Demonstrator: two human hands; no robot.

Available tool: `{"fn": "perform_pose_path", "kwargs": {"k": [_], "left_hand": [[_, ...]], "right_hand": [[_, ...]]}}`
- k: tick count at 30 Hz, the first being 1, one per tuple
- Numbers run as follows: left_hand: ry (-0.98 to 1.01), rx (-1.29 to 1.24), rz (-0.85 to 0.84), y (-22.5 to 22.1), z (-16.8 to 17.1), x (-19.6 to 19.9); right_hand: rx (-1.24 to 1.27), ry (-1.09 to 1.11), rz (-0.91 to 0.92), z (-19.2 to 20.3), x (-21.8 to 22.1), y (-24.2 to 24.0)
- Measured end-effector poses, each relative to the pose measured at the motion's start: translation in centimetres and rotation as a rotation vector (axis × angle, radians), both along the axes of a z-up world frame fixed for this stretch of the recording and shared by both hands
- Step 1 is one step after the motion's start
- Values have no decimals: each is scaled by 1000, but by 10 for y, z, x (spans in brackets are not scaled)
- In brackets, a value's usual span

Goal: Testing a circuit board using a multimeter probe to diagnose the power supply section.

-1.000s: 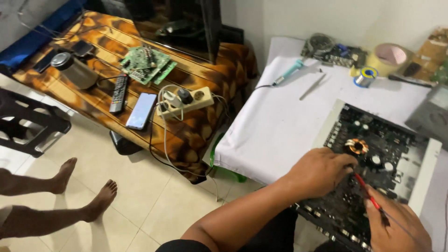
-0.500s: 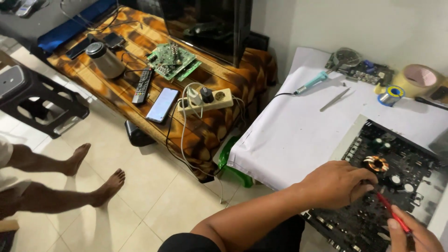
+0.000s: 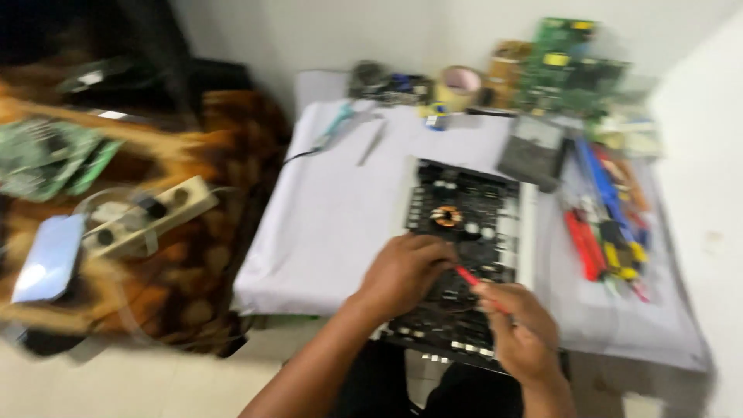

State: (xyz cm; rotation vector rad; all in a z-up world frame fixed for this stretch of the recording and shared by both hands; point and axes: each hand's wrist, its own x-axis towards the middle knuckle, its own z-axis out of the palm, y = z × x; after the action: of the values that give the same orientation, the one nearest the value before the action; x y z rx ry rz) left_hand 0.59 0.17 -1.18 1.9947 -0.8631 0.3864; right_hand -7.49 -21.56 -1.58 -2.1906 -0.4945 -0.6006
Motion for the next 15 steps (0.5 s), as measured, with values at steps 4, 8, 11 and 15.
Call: {"fn": "perform_pose_path", "kwargs": {"k": [4, 8, 11, 15], "left_hand": [[18, 90, -25, 6, 7, -2], [63, 154, -26, 6, 10, -6], [68, 148, -27, 6, 10, -8], [79, 158, -13, 7, 9, -9]], "right_hand": [[72, 78, 142, 17, -1, 6], [-14, 158, 110, 20, -1, 5], [55, 168, 129, 23, -1, 6], [49, 161, 121, 23, 0, 7]]}}
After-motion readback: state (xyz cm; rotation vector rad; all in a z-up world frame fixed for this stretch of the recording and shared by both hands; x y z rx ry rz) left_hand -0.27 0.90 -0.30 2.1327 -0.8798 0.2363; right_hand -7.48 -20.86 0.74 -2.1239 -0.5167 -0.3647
